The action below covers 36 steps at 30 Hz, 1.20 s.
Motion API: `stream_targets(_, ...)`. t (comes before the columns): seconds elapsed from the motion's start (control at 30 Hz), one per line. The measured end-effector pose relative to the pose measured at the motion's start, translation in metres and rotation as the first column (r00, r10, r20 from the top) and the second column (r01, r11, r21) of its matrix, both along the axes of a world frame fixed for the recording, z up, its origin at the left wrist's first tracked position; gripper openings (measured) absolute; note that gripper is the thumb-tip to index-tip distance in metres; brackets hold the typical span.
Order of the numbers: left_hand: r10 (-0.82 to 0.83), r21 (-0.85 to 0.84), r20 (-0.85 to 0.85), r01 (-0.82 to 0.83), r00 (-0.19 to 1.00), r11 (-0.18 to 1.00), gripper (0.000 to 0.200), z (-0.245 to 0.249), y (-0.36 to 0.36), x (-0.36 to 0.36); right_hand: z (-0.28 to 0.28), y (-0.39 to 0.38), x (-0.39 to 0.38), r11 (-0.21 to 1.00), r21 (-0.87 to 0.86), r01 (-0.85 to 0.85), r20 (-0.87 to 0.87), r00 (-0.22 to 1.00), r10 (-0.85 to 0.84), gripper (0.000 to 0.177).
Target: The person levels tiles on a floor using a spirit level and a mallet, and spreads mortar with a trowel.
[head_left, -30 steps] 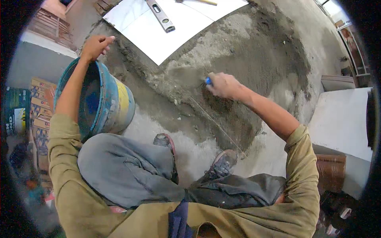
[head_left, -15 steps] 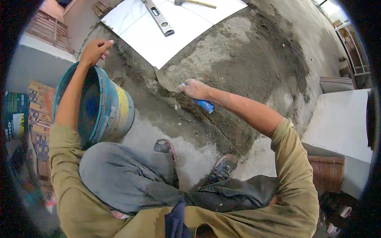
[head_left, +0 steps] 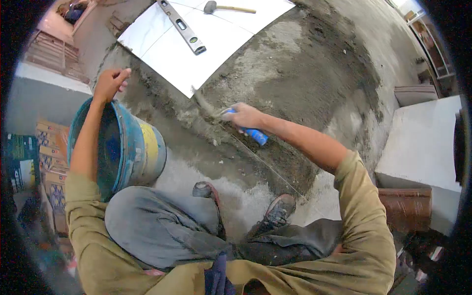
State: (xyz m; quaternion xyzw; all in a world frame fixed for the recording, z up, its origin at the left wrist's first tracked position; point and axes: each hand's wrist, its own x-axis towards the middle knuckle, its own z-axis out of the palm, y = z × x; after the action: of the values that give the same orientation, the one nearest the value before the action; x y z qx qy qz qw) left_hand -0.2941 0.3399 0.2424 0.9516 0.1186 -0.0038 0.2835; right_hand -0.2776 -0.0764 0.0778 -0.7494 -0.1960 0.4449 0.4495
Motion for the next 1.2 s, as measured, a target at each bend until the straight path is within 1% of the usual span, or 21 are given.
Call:
stream_targets(0.13,0.014,-0.006,-0.048,-0.014,0.999,1.0,0.05,0.009,-0.007,0.0,-0.003,0.01,0.017,0.996,-0.08,-0.044,0.059,0.997,0.049,0.037)
stream_targets(0.2,0.021,-0.049,-0.042,-0.023,0.999,0.999,0.048,0.005,-0.003,0.001,0.02,-0.017,0.031,0.997,-0.035,0.075,-0.125,0.989,-0.079,0.038)
stream_targets(0.23,0.031,-0.079,-0.018,-0.032,0.999,0.996,0.047,0.003,-0.002,0.001,0.004,-0.029,0.049,0.993,-0.08,0.083,-0.097,0.991,-0.09,0.039)
stream_targets(0.3,0.041,-0.111,0.002,-0.041,0.999,0.993,0.046,0.002,-0.004,0.0,0.017,-0.064,0.069,0.982,-0.069,0.173,-0.068,0.982,-0.178,0.039)
stream_targets(0.33,0.052,-0.107,0.006,-0.051,0.999,0.993,0.045,0.005,-0.008,0.001,-0.001,-0.081,0.088,0.972,-0.061,0.227,-0.032,0.973,-0.229,0.034)
stream_targets(0.37,0.061,-0.105,0.008,-0.06,0.998,0.993,0.044,0.006,-0.01,0.0,0.002,-0.088,0.093,0.959,-0.053,0.28,0.003,0.96,-0.28,0.031)
stream_targets(0.4,0.059,-0.11,0.006,-0.058,0.998,0.992,0.044,0.005,-0.01,0.001,0.007,-0.104,0.093,0.934,-0.027,0.357,0.041,0.934,-0.356,0.036)
stream_targets(0.47,0.066,-0.123,0.024,-0.063,0.998,0.99,0.044,0.003,-0.008,0.002,0.007,-0.115,0.1,0.917,-0.118,0.38,0.276,0.9,-0.337,0.032)
stream_targets(0.53,0.059,-0.104,0.005,-0.058,0.998,0.993,0.044,-0.004,0.004,0.006,0.018,-0.106,0.083,0.941,-0.024,0.338,0.146,0.932,-0.332,0.038)
stream_targets(0.6,0.032,-0.078,-0.011,-0.032,0.999,0.996,0.044,-0.006,0.009,0.014,0.049,-0.074,0.054,0.955,-0.076,0.288,0.019,0.957,-0.288,0.039)
stream_targets(0.63,0.037,-0.08,-0.007,-0.038,0.999,0.996,0.044,-0.005,0.008,0.012,0.014,-0.059,0.059,0.977,-0.036,0.211,-0.022,0.977,-0.212,0.037)
stream_targets(0.7,0.034,-0.109,0.035,-0.03,0.999,0.994,0.042,-0.002,-0.001,0.006,-0.008,-0.026,0.066,0.997,-0.023,0.071,0.031,0.997,-0.07,0.034)
stream_targets(0.8,0.057,-0.119,0.016,-0.054,0.998,0.991,0.041,0.001,0.0,0.001,-0.007,-0.005,0.076,0.991,0.049,0.128,-0.061,0.99,-0.125,0.029)
stream_targets(0.83,0.044,-0.085,0.018,-0.043,0.999,0.995,0.04,0.003,-0.003,0.001,-0.028,-0.005,0.088,0.989,-0.002,0.146,0.071,0.987,-0.146,0.038)
stream_targets(0.9,0.044,-0.075,0.025,-0.042,0.999,0.996,0.04,0.003,-0.002,0.001,-0.036,-0.034,0.109,0.998,0.018,0.065,0.288,0.955,-0.067,0.03)
stream_targets(0.97,0.049,-0.072,0.022,-0.048,0.999,0.996,0.038,0.009,-0.012,-0.003,-0.016,-0.075,0.122,0.984,0.078,0.158,0.237,0.956,-0.172,0.028)
stream_targets(1.0,0.048,-0.069,0.022,-0.046,0.999,0.997,0.038,0.009,-0.01,-0.002,0.005,-0.091,0.122,0.914,-0.005,0.405,0.003,0.914,-0.405,0.03)
stream_targets(1.03,0.039,-0.061,0.025,-0.037,0.999,0.997,0.037,0.008,-0.01,-0.002,-0.017,-0.111,0.135,0.942,0.185,0.282,0.216,0.923,-0.319,0.03)
stream_targets(1.07,0.028,-0.054,0.028,-0.027,0.999,0.998,0.037,0.007,-0.01,-0.001,-0.037,-0.123,0.159,0.966,-0.073,0.25,0.33,0.92,-0.213,0.028)
stream_targets(1.13,0.026,-0.064,0.049,-0.023,0.998,0.998,0.037,0.004,-0.011,0.0,-0.009,-0.12,0.135,0.921,0.053,0.385,0.128,0.912,-0.389,0.029)
stream_targets(1.2,0.016,-0.077,0.069,-0.011,0.998,0.997,0.037,0.005,-0.012,-0.001,-0.001,-0.094,0.119,0.944,0.081,0.32,0.088,0.941,-0.326,0.031)
